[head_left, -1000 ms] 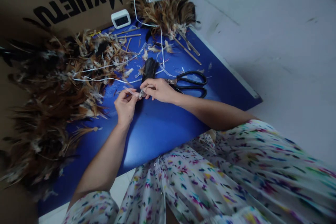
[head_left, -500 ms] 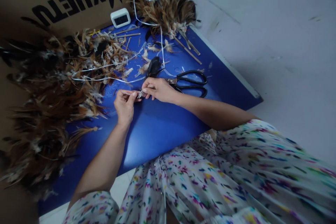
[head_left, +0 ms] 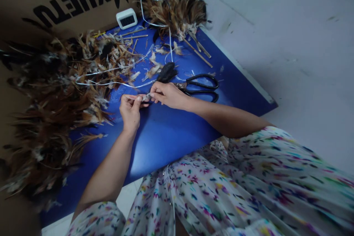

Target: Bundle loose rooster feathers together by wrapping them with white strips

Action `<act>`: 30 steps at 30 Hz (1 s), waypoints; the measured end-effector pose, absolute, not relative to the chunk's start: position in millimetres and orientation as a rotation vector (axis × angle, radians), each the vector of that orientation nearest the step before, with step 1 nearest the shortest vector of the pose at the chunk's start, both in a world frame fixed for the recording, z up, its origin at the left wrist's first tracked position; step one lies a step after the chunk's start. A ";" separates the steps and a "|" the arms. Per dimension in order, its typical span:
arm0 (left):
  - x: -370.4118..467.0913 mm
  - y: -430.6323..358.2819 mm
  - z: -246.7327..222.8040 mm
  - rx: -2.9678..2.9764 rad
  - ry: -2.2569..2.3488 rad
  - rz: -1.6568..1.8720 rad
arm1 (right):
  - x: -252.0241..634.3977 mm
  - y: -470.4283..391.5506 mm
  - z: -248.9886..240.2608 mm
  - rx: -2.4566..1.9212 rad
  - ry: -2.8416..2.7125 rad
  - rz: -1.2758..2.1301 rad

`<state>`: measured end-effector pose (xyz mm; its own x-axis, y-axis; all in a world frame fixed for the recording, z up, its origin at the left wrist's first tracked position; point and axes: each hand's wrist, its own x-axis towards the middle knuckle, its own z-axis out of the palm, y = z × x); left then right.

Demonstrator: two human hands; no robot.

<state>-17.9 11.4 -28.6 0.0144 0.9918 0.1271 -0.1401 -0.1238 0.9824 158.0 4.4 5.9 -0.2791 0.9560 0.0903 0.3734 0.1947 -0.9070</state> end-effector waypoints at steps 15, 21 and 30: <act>-18.0 15.1 -24.4 1.100 1.049 1.367 | 160.1 2.8 7.0 -1.283 -1.965 0.808; -19.5 16.2 -26.2 1.082 1.037 1.367 | 161.2 3.2 7.2 -1.281 -2.039 0.768; -18.8 16.8 -26.7 1.077 1.051 1.387 | 160.7 3.5 5.5 -1.320 -2.085 0.705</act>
